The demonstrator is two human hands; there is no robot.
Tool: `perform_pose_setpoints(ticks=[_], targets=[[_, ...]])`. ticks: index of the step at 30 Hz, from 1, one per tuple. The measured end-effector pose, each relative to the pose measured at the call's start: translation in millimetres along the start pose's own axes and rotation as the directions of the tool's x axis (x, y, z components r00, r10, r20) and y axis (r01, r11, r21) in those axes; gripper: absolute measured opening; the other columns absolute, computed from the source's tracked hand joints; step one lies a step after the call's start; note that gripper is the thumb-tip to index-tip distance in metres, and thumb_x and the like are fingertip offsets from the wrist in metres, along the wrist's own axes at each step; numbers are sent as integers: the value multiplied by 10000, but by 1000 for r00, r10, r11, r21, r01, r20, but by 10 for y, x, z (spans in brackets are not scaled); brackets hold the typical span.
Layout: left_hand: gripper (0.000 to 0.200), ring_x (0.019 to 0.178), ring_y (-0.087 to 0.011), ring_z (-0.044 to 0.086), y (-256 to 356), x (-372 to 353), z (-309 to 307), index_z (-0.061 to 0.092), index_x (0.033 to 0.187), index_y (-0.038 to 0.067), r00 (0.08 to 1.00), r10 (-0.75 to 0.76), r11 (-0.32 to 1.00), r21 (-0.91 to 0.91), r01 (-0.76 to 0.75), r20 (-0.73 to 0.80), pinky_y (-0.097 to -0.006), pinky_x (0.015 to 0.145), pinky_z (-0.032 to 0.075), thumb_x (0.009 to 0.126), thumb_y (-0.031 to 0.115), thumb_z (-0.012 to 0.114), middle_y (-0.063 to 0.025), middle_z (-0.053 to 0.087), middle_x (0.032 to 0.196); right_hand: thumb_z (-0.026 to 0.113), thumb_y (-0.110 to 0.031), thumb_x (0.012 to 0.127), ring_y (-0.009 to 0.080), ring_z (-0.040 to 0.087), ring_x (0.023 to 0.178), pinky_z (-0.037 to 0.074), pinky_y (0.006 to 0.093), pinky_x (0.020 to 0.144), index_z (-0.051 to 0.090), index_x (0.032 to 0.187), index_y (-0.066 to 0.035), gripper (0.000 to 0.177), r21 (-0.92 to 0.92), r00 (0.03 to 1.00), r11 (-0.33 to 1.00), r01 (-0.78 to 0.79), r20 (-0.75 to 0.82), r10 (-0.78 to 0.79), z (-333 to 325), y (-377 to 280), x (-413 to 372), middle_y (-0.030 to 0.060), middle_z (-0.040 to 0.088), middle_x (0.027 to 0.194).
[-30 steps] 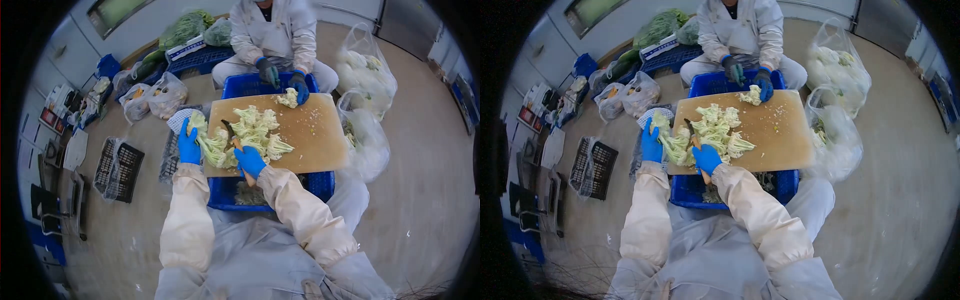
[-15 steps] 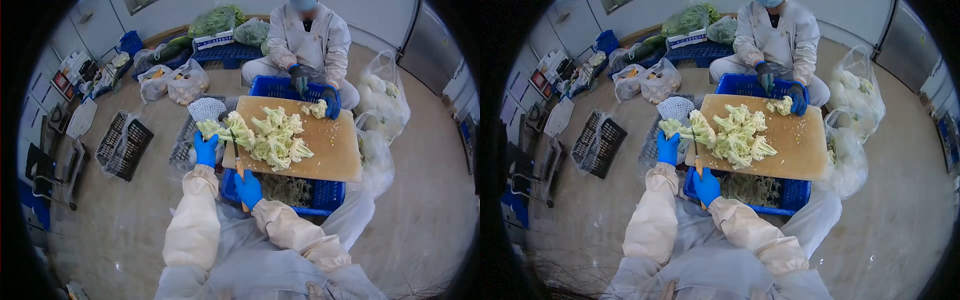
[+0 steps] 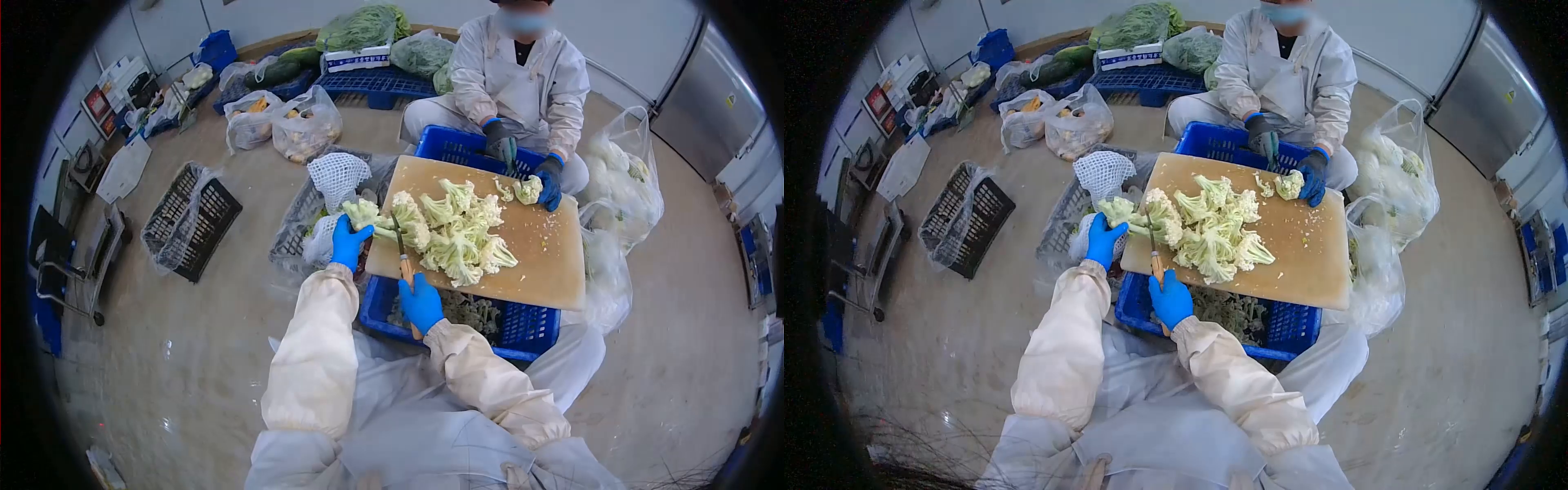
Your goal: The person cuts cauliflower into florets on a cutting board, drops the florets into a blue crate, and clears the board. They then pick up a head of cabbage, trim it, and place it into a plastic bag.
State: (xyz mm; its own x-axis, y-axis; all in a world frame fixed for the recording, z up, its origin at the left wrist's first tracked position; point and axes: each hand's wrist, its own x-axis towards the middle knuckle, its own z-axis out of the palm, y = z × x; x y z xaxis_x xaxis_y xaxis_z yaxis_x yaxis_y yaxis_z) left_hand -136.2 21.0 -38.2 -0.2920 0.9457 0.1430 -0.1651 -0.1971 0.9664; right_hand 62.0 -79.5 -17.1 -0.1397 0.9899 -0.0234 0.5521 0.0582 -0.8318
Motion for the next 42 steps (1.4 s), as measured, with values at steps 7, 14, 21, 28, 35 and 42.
perform_pose_setpoints(ticks=[7,14,21,28,35,42], targets=[[482,970,-198,568,32,-10,64,475,1116,3,997,44,996,86,-39,-61,-323,833,457,689,-12,700,-109,580,1063,541,-339,852,397,581,599,447,469,529,460,879,-14,335,78,997,995,-63,40,60,-102,-97,-10,223,577,644],[539,1003,-198,553,103,-42,97,446,1162,-8,997,7,990,144,4,-74,-314,863,449,692,-12,708,-108,557,1110,561,-289,844,350,583,567,438,429,509,477,819,4,306,-17,998,999,45,-50,-45,18,60,45,214,564,643],[504,988,-205,564,144,-91,132,455,1134,-2,996,-24,993,110,34,-86,-326,862,453,693,-18,698,-112,563,1098,531,-308,859,368,585,589,452,448,536,468,829,11,327,-135,1000,991,-9,21,12,77,84,272,219,562,647],[535,908,-177,583,-52,-76,127,466,1116,10,985,135,973,201,-112,-105,-309,762,489,655,3,737,-104,592,1007,493,-352,869,425,587,691,454,495,598,459,892,32,386,-159,991,985,-61,110,79,-19,240,-129,275,579,729],[514,936,-169,567,192,22,-207,488,1169,9,983,91,993,85,-79,-158,-299,815,462,713,61,717,-82,574,1083,491,-357,871,436,576,684,441,513,593,454,888,13,372,-196,982,980,-13,184,49,-411,311,-353,269,582,726],[605,1175,-312,434,126,245,-556,382,1291,-1,720,577,515,856,47,-386,-379,996,334,768,120,661,-214,458,1259,514,-353,863,433,568,642,430,509,550,454,883,-17,342,-143,989,988,59,146,-37,-487,330,-307,259,575,685]])
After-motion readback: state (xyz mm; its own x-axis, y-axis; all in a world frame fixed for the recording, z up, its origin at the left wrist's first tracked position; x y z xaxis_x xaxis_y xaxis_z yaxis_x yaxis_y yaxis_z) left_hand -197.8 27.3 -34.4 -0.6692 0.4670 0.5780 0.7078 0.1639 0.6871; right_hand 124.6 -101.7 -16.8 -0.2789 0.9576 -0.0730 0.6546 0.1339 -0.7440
